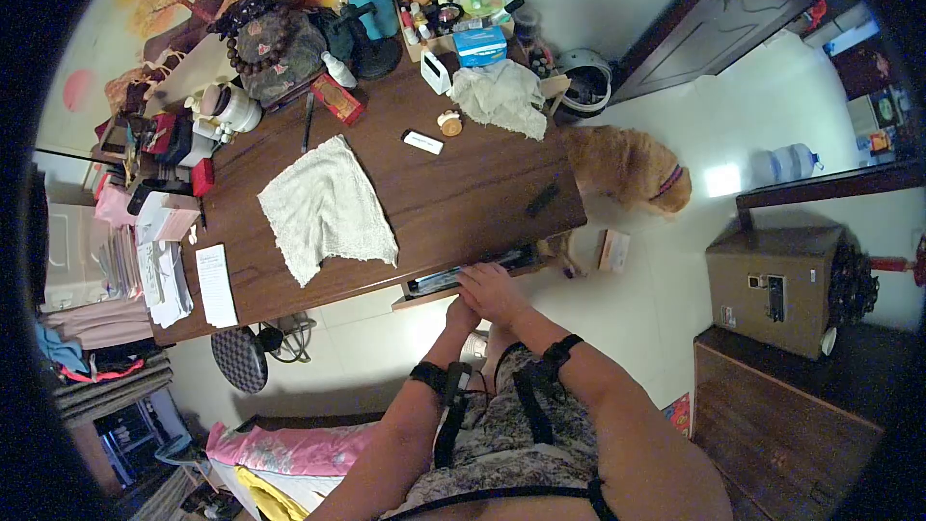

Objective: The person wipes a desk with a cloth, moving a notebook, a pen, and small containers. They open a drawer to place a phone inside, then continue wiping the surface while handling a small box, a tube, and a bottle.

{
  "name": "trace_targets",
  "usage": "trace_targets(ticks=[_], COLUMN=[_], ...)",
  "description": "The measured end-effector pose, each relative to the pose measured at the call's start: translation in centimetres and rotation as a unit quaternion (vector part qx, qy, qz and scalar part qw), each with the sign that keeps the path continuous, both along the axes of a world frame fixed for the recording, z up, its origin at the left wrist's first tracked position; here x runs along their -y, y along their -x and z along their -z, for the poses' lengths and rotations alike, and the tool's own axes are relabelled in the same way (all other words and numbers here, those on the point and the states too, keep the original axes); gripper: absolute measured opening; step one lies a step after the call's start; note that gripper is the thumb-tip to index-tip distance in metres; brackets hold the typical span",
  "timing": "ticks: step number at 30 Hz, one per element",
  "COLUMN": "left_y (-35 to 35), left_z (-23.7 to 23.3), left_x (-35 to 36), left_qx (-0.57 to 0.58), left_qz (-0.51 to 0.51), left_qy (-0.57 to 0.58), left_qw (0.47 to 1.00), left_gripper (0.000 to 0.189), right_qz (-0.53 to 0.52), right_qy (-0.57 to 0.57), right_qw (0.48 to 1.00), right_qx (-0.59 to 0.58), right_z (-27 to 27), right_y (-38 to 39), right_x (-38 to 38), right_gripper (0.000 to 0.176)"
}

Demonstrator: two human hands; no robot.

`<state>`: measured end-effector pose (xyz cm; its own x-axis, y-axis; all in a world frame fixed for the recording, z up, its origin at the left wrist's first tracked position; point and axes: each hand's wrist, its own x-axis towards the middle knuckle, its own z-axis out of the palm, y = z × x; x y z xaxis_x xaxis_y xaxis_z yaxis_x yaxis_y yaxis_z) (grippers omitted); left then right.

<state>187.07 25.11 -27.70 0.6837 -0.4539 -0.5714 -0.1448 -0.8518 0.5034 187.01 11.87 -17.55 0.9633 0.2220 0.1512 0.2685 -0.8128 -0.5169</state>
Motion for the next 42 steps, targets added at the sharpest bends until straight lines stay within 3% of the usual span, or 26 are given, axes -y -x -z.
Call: trace_targets(ticks=[4, 7, 20, 24, 26, 30, 32, 33, 36, 42], left_y=[-0.2, -0.8, -4.8, -5.9, -6.7, -7.8, -7.2, -5.9, -6.5, -11.0], left_z=[2.2, 2.6, 1.2, 0.5, -1.0, -2.0, -0.4, 3.5, 0.3, -6.7], left_x=[-0.6, -0.4, 1.4, 1.8, 1.9, 1.7, 1.5, 1.2, 0.1, -2.8], left_qx=[0.115, 0.146, 0.069, 0.057, 0.006, -0.086, -0.103, -0.042, -0.103, -0.256], left_qz=[0.012, 0.023, -0.053, -0.125, -0.128, -0.135, -0.122, -0.109, -0.022, 0.117], left_qy=[0.117, 0.137, 0.083, 0.152, 0.195, 0.140, 0.089, 0.054, -0.020, 0.140], left_qw=[0.986, 0.980, 0.993, 0.979, 0.972, 0.977, 0.983, 0.992, 0.994, 0.949], left_gripper=[0.033, 0.036, 0.039, 0.044, 0.056, 0.054, 0.053, 0.060, 0.062, 0.047], right_qz=[-0.034, -0.023, 0.046, 0.078, 0.075, 0.081, 0.067, 0.060, 0.067, 0.065], right_qy=[-0.059, -0.079, -0.134, -0.150, -0.142, -0.170, -0.155, -0.147, -0.179, -0.211], right_qw=[0.998, 0.997, 0.989, 0.983, 0.985, 0.980, 0.983, 0.985, 0.980, 0.974], right_qx=[-0.014, 0.001, 0.046, 0.066, 0.068, 0.060, 0.066, 0.069, 0.057, 0.053], right_z=[-1.2, -1.4, -3.4, -4.3, -4.9, -5.7, -6.1, -6.4, -6.9, -6.7], right_y=[-0.6, -1.0, -5.3, -7.6, -8.8, -10.9, -11.9, -12.4, -14.3, -17.3], right_x=[0.0, -0.4, 0.5, 1.2, 1.8, 2.8, 3.2, 3.4, 3.6, 2.0], right_gripper=[0.023, 0.017, 0.008, 0.005, 0.005, 0.006, 0.007, 0.007, 0.010, 0.013])
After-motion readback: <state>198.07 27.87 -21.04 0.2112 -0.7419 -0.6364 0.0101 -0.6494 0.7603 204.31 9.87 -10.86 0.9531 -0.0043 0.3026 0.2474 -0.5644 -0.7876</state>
